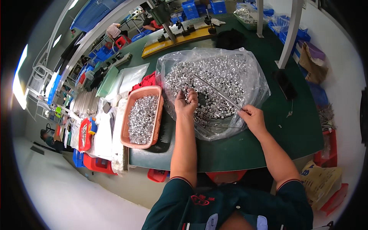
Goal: The person uses a long metal rod to pick up small silver cylindrical components from a large plastic bag and places them into a pink basket. The person repeats this action continuously, transferring the components one by one from the bag to the basket.
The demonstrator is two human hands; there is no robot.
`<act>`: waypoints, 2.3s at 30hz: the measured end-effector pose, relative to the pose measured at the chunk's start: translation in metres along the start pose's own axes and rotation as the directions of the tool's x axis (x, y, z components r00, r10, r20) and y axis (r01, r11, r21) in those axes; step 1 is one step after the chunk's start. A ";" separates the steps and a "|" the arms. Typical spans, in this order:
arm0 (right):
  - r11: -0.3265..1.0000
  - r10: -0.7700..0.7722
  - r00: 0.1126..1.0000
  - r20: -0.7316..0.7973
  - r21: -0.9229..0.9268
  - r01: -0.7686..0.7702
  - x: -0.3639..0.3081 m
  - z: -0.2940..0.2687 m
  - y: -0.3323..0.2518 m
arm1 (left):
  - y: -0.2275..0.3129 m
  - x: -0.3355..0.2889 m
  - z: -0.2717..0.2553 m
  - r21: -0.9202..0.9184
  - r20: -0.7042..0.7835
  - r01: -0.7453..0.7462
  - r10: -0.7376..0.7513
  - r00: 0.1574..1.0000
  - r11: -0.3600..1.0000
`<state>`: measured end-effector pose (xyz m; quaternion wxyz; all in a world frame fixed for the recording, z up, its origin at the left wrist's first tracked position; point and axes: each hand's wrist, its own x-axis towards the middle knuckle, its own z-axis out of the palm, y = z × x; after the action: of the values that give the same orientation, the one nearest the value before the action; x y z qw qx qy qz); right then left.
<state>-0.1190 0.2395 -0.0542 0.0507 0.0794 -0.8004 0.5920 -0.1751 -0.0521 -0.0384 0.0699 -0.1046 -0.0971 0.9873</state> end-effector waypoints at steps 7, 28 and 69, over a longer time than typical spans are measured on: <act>0.995 -0.019 0.998 0.059 -0.092 0.024 -0.002 -0.003 -0.007 | 0.013 -0.008 -0.018 0.402 0.183 -0.009 -0.070 0.981 0.916; 0.977 0.001 0.990 0.142 -0.210 0.029 -0.004 -0.011 -0.011 | 0.012 -0.017 -0.013 0.586 0.161 -0.193 0.120 0.980 0.787; 0.965 -0.020 0.989 0.149 -0.255 0.058 -0.008 -0.009 -0.019 | 0.015 -0.042 0.014 0.878 0.188 -0.280 0.258 0.948 0.389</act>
<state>-0.1075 0.2431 -0.0348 0.0141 0.1310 -0.8706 0.4740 -0.1392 -0.0753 -0.0200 -0.0468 -0.0558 0.4573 0.8863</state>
